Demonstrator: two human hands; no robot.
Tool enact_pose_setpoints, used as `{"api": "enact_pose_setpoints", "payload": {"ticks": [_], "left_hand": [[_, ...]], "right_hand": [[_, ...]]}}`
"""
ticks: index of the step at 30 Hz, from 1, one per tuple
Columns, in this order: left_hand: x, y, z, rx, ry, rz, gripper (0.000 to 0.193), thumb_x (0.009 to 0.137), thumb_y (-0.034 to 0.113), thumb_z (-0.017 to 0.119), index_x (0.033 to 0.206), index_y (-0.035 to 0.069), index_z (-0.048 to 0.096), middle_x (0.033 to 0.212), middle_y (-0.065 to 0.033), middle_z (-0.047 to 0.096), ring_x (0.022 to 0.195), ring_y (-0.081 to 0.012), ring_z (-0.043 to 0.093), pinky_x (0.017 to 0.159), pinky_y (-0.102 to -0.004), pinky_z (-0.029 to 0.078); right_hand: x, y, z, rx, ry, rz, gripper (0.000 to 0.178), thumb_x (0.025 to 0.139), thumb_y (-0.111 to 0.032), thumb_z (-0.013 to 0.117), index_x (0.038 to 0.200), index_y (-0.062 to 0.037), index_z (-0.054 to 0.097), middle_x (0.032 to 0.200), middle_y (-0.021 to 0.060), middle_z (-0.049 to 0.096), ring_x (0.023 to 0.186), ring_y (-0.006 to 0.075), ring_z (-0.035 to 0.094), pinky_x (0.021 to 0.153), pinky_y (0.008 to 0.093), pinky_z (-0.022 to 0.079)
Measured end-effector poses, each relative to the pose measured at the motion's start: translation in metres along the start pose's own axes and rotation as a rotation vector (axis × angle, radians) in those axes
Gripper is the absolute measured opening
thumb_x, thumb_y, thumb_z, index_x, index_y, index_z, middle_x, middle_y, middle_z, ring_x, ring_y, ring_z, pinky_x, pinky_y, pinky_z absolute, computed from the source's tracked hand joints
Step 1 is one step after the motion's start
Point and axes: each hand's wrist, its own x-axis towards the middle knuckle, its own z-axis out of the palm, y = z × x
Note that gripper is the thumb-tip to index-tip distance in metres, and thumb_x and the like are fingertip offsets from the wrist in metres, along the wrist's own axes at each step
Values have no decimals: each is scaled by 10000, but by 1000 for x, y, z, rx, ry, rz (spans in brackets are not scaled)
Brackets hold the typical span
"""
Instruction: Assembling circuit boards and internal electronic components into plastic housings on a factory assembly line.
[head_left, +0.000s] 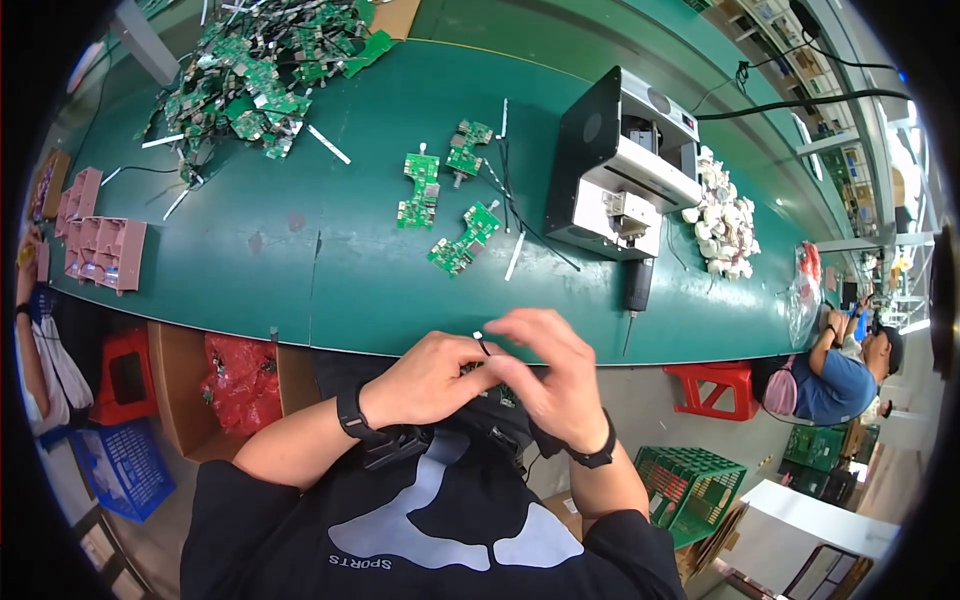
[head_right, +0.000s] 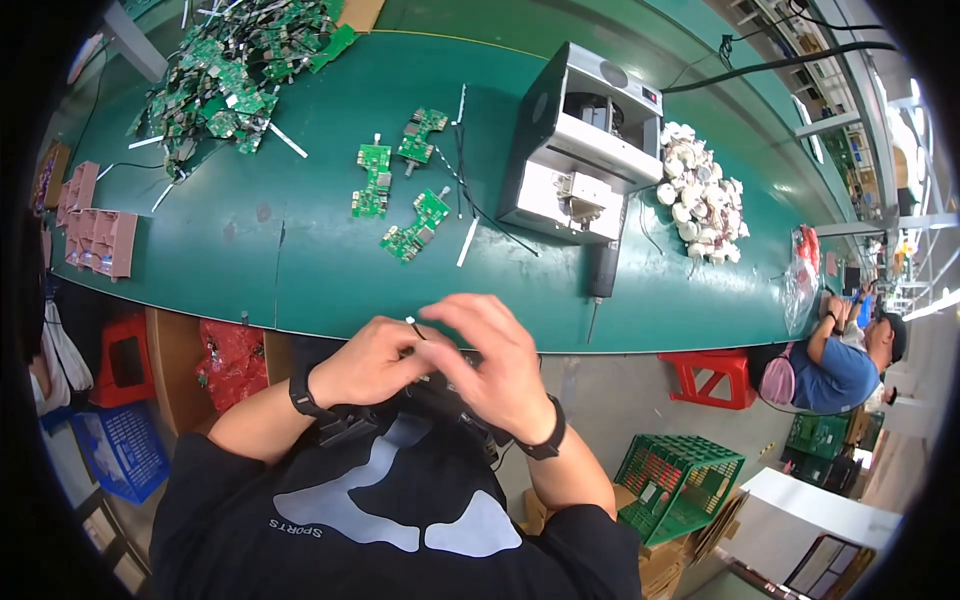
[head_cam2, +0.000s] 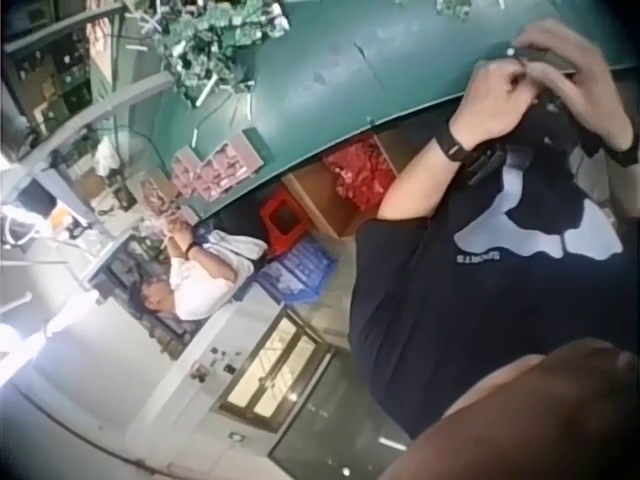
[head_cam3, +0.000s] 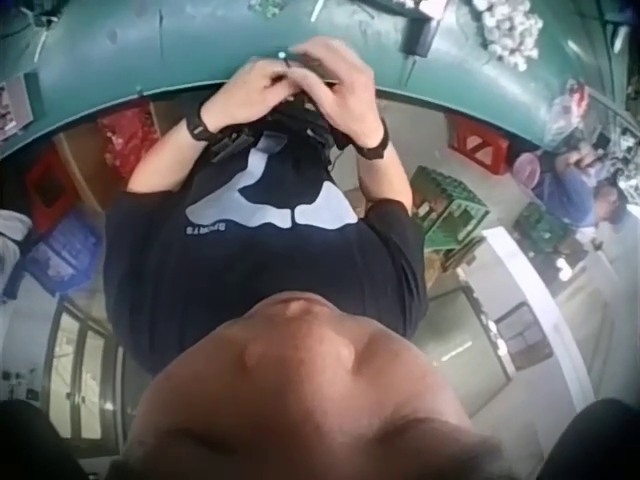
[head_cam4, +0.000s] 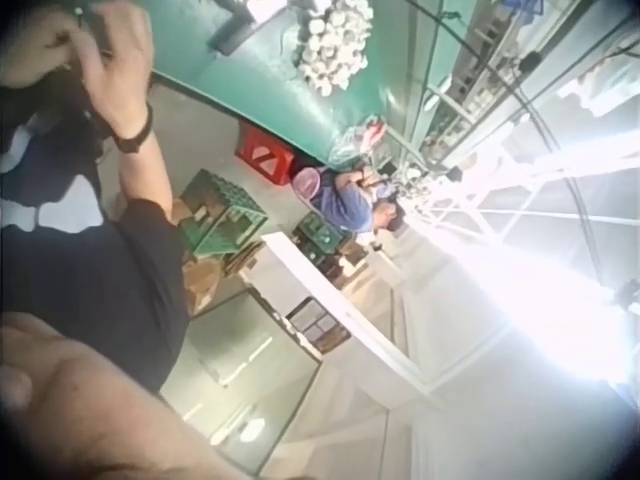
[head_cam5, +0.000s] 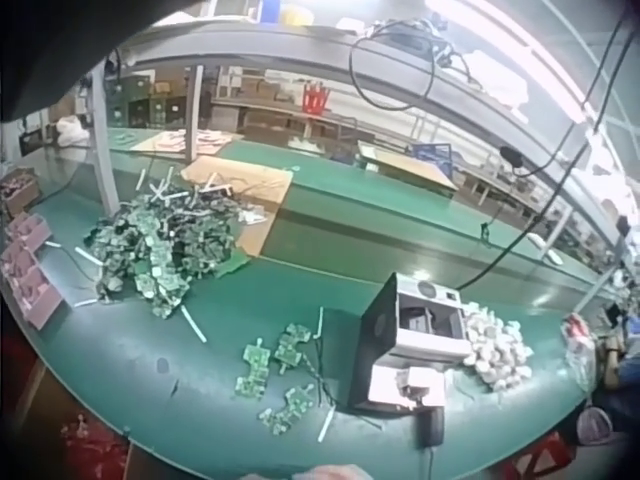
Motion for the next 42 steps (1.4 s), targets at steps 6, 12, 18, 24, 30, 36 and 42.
{"api": "enact_pose_setpoints", "payload": {"ticks": [6, 12, 18, 24, 30, 36, 42], "left_hand": [[-8, 18, -3, -141, 111, -149, 241, 1050, 164, 599, 1214, 50, 736, 910, -25, 734, 769, -108, 648, 705, -281, 536], [-19, 7, -18, -584, 301, -294, 338, 1053, 134, 601, 1370, 21, 635, 1015, -59, 723, 842, -118, 667, 781, -283, 552], [-21, -3, -12, -615, 329, -243, 369, 1055, 130, 616, 1400, -2, 601, 1011, -68, 744, 892, -123, 699, 774, -269, 548], [-20, 16, -11, -422, 355, -249, 372, 1046, 94, 599, 1395, -35, 594, 1089, -91, 764, 934, -121, 704, 827, -285, 548], [-23, 17, -5, -91, 343, -105, 441, 1015, 49, 605, 1442, -48, 550, 1110, -101, 770, 957, -141, 719, 873, -303, 553], [-23, 20, -1, -19, 333, 12, 470, 992, 9, 602, 1456, -37, 543, 1085, -119, 771, 973, -178, 738, 887, -323, 559], [-23, 27, 1, 5, 326, 10, 468, 978, -11, 602, 1445, -15, 568, 1067, -138, 765, 952, -212, 749, 867, -324, 564]], "right_hand": [[-7, -4, 2, 53, 180, -3, 113, 931, 5, 677, 1039, 28, 702, 932, 125, 687, 812, 213, 668, 747, 317, 540], [-17, -2, -4, 255, 278, 377, 129, 1009, -12, 600, 1058, 23, 715, 873, 91, 655, 704, 166, 594, 652, 289, 485], [-13, 0, 3, -98, 165, 195, 162, 1016, -16, 594, 1097, 5, 733, 827, 63, 642, 609, 143, 522, 608, 258, 448], [-12, -2, 7, 28, 110, 212, 133, 993, -22, 635, 1051, 5, 751, 792, 72, 655, 607, 130, 591, 572, 254, 464], [-15, -4, 13, 11, 141, 227, 78, 938, -29, 716, 1002, -13, 757, 775, 100, 682, 614, 206, 652, 570, 313, 504], [-16, 0, 16, -112, 203, 162, 31, 905, -38, 745, 933, -24, 740, 750, 94, 673, 583, 219, 641, 532, 318, 488], [-17, -2, 15, -117, 213, 151, 23, 891, -26, 743, 910, -26, 730, 739, 95, 659, 561, 219, 622, 510, 323, 471]]}}
